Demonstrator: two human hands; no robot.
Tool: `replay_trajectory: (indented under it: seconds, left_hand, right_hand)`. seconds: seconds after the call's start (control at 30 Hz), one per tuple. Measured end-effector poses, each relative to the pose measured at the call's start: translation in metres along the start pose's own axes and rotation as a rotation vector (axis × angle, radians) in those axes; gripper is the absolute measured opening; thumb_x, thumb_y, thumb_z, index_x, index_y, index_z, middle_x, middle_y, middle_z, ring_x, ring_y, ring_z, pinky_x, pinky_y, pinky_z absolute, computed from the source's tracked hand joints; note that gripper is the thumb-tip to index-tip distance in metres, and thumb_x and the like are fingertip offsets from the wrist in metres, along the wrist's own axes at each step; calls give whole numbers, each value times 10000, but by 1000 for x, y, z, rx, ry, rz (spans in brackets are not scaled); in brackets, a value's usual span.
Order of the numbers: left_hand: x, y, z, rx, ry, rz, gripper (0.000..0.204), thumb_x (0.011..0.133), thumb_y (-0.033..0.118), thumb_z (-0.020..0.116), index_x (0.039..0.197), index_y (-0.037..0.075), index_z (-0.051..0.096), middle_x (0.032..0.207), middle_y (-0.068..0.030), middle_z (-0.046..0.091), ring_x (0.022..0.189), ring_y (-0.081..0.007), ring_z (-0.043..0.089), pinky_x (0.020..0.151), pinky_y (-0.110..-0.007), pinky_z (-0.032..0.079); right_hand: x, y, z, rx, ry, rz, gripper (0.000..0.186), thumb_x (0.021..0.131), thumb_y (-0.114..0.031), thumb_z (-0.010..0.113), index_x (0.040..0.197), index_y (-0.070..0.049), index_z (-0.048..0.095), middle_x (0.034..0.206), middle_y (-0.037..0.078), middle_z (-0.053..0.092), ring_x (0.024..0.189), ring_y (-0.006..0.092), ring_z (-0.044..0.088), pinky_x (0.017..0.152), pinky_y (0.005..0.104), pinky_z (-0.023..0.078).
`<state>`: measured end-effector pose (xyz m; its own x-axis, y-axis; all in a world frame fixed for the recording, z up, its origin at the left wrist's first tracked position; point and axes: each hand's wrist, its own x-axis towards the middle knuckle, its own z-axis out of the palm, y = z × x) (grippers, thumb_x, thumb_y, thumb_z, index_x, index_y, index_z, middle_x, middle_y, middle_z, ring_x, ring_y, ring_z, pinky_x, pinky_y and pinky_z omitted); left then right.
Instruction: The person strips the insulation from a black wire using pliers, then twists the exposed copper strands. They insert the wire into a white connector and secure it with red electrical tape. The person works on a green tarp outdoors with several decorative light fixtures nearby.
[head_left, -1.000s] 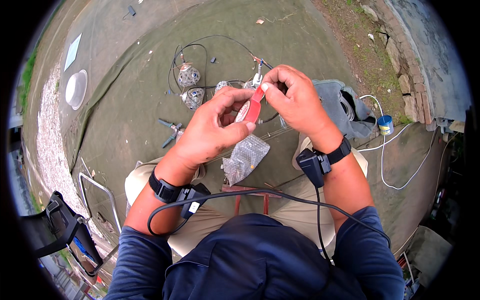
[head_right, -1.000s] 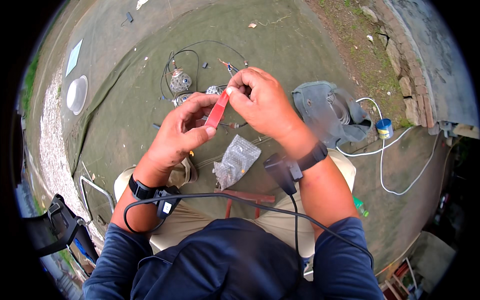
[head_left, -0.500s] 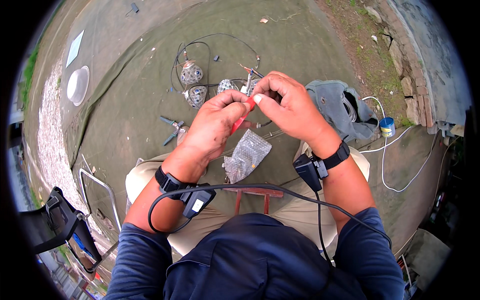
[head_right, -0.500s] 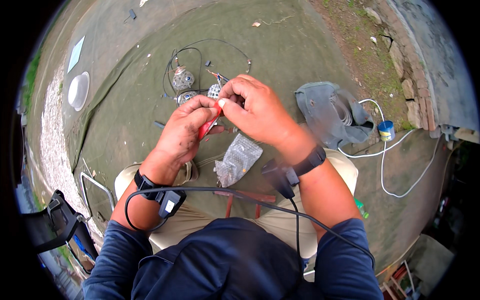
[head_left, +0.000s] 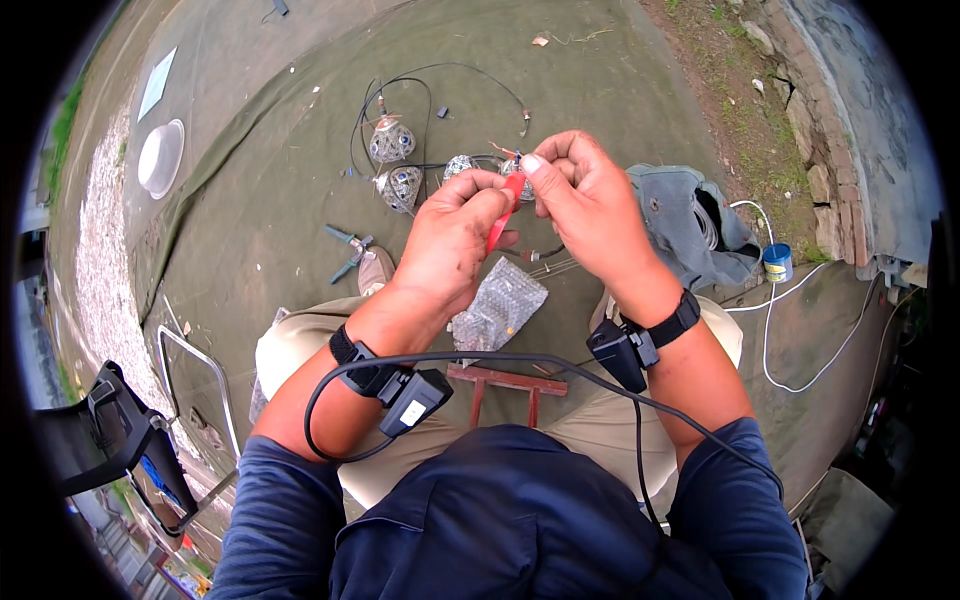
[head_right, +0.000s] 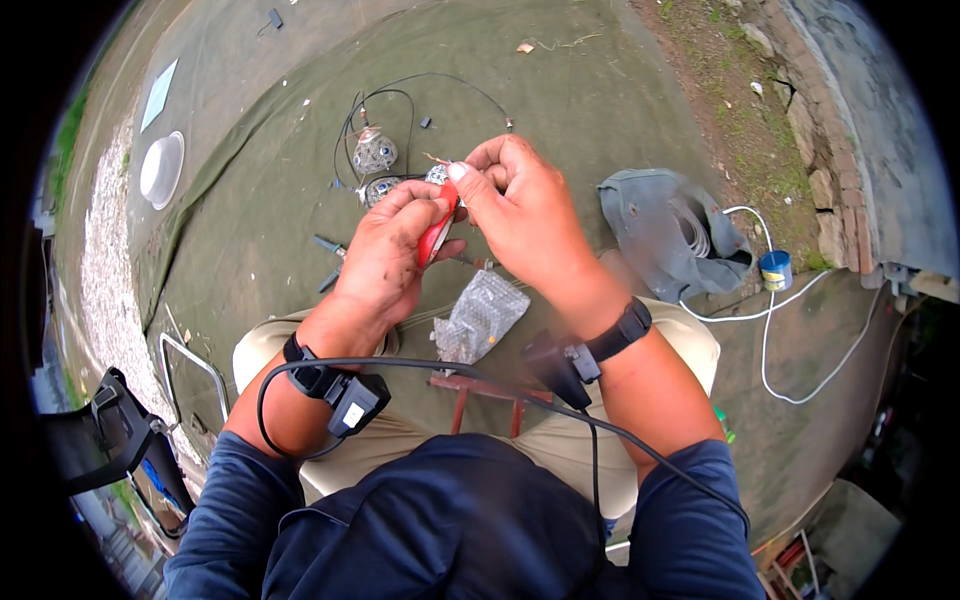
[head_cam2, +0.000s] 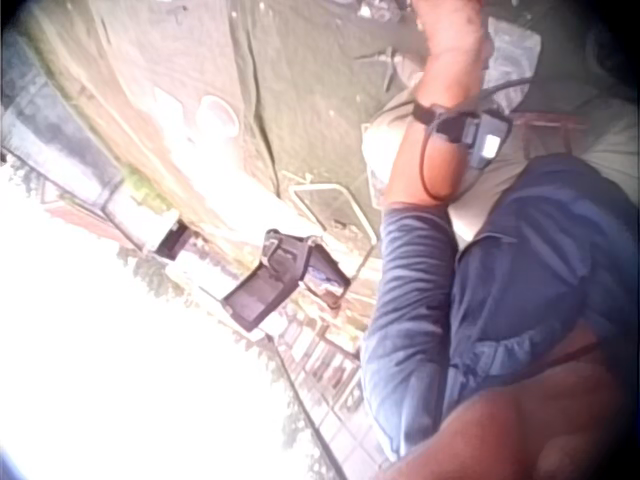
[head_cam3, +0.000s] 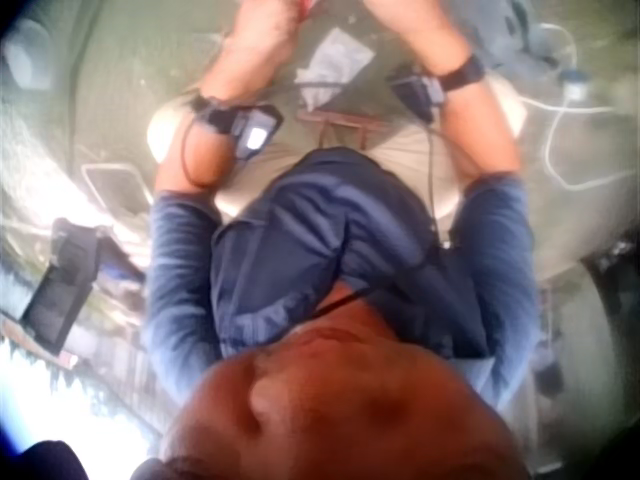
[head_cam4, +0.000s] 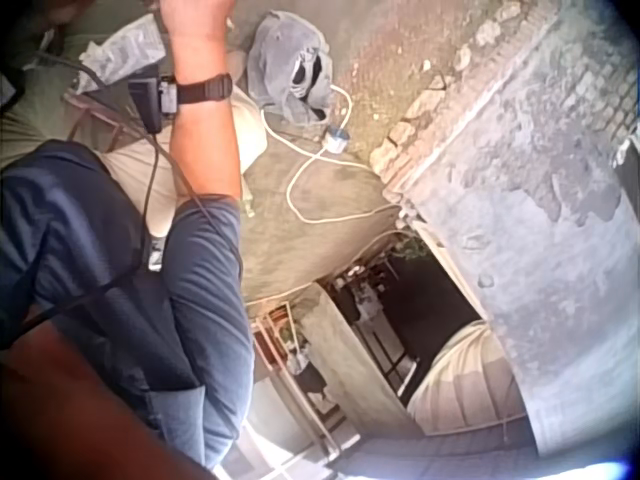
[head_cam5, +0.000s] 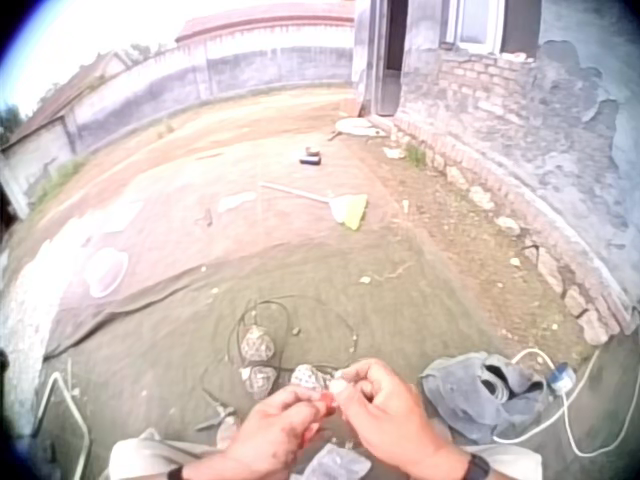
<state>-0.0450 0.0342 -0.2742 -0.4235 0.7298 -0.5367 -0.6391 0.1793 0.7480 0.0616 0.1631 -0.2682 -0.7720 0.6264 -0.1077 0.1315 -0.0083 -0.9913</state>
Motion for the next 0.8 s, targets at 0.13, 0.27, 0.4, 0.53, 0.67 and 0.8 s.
replay_trajectory:
  seconds: [0.13, 0.27, 0.4, 0.53, 0.67, 0.8]
  left_hand:
    - [1, -3, 3, -13, 19, 10, 127, 968, 164, 579, 1053, 72, 596, 1057, -43, 647, 1003, -153, 612, 844, -372, 531]
    - [1, -7, 3, -31, 43, -43, 134, 965, 179, 592, 1047, 74, 601, 1040, -38, 644, 984, -151, 611, 830, -374, 530]
    - [2, -12, 3, -74, 49, -51, 142, 962, 193, 602, 1052, 83, 603, 1037, -29, 641, 964, -147, 608, 822, -379, 528]
    - [2, -8, 5, -115, 80, -32, 157, 963, 209, 611, 1067, 92, 608, 1046, -19, 641, 962, -145, 608, 823, -379, 526]
    - [1, -6, 7, -154, 68, -2, 170, 964, 213, 622, 1082, 91, 614, 1049, -16, 643, 967, -144, 609, 832, -373, 524]
    - [1, -5, 7, -161, 51, -9, 183, 965, 209, 627, 1103, 91, 614, 1056, -13, 643, 975, -142, 610, 850, -375, 520]
  right_hand:
    - [3, 10, 3, 77, -11, 22, 185, 949, -157, 648, 981, 19, 601, 833, 50, 674, 741, 77, 624, 632, 249, 494]
    - [4, 10, 3, 200, -15, 133, 132, 929, -108, 645, 981, 7, 608, 836, 24, 666, 752, 67, 611, 659, 239, 491]
    - [3, 11, 5, 330, -44, 151, 114, 917, -99, 657, 970, -9, 609, 819, 9, 650, 726, 64, 594, 649, 233, 480]
    - [4, 8, 5, 427, -77, 203, 113, 914, -108, 668, 958, -30, 599, 802, 1, 635, 658, 37, 542, 560, 204, 416]
    - [3, 8, 6, 471, -68, 244, 133, 910, -115, 674, 977, -44, 584, 793, 0, 627, 601, 19, 488, 491, 189, 346]
    - [3, 7, 5, 487, -94, 268, 159, 915, -125, 671, 1006, -41, 571, 784, 2, 624, 596, 28, 492, 502, 190, 358]
